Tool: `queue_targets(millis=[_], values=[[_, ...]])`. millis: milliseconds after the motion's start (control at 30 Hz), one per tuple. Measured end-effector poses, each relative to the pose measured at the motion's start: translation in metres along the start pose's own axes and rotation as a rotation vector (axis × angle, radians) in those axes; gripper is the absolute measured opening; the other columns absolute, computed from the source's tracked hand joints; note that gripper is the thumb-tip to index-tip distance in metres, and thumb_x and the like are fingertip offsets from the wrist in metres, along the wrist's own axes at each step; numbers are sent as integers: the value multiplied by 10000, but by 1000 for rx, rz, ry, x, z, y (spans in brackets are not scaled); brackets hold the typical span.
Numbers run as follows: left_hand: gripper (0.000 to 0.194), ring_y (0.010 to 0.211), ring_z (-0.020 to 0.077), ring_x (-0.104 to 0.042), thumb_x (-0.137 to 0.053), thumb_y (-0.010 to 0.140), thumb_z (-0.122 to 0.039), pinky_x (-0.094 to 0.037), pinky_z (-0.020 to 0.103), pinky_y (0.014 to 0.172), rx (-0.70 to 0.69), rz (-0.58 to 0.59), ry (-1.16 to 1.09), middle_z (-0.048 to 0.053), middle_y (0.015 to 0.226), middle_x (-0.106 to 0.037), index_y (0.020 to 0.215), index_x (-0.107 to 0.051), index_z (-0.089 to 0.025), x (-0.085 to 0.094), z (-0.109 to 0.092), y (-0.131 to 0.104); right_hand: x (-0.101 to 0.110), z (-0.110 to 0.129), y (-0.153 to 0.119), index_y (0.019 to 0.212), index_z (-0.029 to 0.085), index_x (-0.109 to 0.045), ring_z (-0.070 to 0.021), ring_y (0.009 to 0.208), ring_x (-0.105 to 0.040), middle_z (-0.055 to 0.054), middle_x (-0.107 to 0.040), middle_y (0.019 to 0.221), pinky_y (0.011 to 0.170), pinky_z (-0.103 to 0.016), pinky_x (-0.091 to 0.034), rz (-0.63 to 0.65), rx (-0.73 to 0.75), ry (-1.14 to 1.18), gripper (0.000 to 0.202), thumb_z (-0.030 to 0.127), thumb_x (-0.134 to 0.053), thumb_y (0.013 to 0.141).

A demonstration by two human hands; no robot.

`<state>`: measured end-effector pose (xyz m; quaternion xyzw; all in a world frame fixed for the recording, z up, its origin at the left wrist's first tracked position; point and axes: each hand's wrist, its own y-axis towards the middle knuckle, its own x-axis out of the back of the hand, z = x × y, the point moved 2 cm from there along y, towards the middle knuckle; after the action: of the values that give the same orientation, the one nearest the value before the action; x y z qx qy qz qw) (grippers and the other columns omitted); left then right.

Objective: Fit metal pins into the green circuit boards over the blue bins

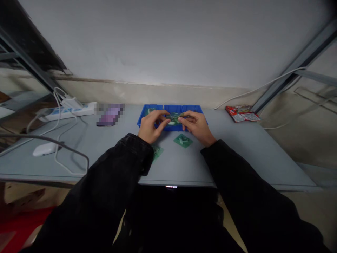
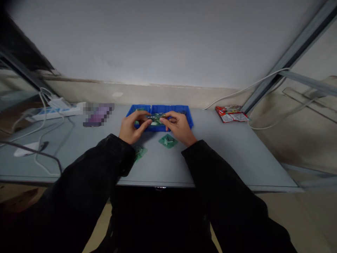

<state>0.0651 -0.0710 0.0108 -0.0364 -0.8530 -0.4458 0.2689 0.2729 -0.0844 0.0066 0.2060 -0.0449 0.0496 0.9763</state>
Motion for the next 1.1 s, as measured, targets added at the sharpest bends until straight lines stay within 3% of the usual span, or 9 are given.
queue_targets(millis=[100, 267, 433, 600, 800, 933, 1100], values=[[283, 668, 130, -622, -669, 970, -369, -540, 281, 718, 24, 18, -36, -2, 803, -719, 1182, -653, -183, 0, -1, 0, 0, 0, -1, 884, 186, -678, -85, 487, -506, 45, -593, 575, 471, -223, -370, 9, -17, -15, 313, 480, -774, 842], [435, 665, 128, -626, -763, 896, -417, -552, 285, 721, -13, 46, -21, 11, 871, -731, 1244, -636, -189, -1, -4, 0, -2, 1, -1, 905, 185, -705, -99, 495, -541, 36, -633, 603, 490, -243, -406, 18, 0, -5, 289, 450, -784, 821], [388, 716, 133, -658, -738, 918, -329, -567, 294, 742, 2, 76, 19, 62, 1048, -755, 1266, -646, -185, -1, -5, 0, -6, -4, -2, 997, 197, -691, -146, 544, -628, 48, -636, 580, 529, -266, -457, 68, -41, -43, 350, 401, -839, 754], [361, 834, 161, -713, -740, 926, -295, -583, 324, 826, -5, 113, -26, 84, 1129, -751, 1263, -659, -191, -1, -5, 0, -6, -9, -4, 1011, 203, -682, -132, 519, -597, 59, -606, 574, 521, -264, -447, 111, -18, -93, 291, 410, -780, 831], [377, 737, 137, -667, -746, 923, -341, -567, 295, 748, -19, 110, -3, 71, 1091, -758, 1260, -661, -196, -2, -2, -1, -6, -4, -5, 1013, 190, -686, -122, 505, -562, 58, -579, 573, 502, -263, -408, 109, -25, -77, 275, 391, -766, 844], [419, 839, 159, -697, -708, 940, -327, -551, 271, 708, -36, 119, -39, 93, 1179, -734, 1326, -615, -195, -4, -2, -2, -6, -4, -5, 986, 191, -676, -124, 501, -556, 68, -553, 547, 503, -263, -401, 104, -14, -97, 275, 395, -774, 831], [377, 680, 121, -627, -706, 927, -289, -534, 279, 687, -9, 130, -65, 44, 1009, -754, 1284, -622, -203, -4, -4, -1, -7, -6, -6, 942, 194, -663, -113, 492, -528, 67, -553, 542, 506, -255, -393, 147, -30, -116, 255, 406, -762, 840]])
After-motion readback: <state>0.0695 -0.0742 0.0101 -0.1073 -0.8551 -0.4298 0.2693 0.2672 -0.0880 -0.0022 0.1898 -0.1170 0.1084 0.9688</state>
